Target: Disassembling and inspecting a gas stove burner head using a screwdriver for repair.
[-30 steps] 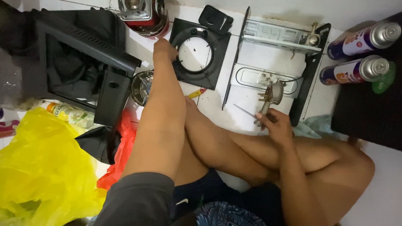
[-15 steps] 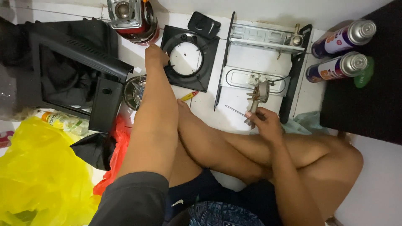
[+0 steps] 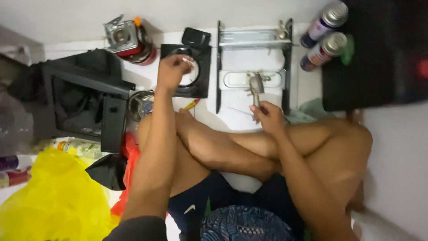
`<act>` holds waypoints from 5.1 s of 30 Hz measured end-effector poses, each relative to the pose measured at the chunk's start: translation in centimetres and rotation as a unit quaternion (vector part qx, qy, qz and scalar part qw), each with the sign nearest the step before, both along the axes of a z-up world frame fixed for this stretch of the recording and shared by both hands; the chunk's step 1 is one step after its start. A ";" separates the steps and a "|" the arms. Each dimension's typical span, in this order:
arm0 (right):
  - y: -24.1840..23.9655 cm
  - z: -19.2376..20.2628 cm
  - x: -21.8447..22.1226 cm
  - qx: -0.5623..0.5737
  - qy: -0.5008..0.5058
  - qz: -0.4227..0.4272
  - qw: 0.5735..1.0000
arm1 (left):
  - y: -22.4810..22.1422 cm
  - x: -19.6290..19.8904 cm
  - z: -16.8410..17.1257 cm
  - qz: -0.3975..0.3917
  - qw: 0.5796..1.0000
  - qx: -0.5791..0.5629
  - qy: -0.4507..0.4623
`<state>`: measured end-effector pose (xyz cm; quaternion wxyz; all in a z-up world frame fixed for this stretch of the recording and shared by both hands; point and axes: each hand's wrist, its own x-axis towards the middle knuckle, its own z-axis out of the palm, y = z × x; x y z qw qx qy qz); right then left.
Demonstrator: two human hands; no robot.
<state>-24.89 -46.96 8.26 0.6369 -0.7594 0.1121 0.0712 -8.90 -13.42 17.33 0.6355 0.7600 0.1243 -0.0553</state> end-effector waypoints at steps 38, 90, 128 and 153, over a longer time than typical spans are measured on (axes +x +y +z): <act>-3.4 9.5 -1.8 0.085 -0.269 0.211 0.936 | -15.6 -13.4 0.3 -0.142 0.900 -0.400 0.099; 1.3 7.4 -0.9 0.397 -0.162 -0.189 0.883 | -16.2 -13.6 -0.3 0.063 0.804 -0.590 0.033; 3.9 23.2 -3.5 0.278 -0.372 -0.085 0.882 | -15.0 -13.8 6.1 0.053 0.843 -0.534 -0.014; 7.1 23.6 -5.4 -0.025 -0.297 -0.106 0.949 | -15.5 -14.1 4.6 0.044 0.837 -0.544 -0.016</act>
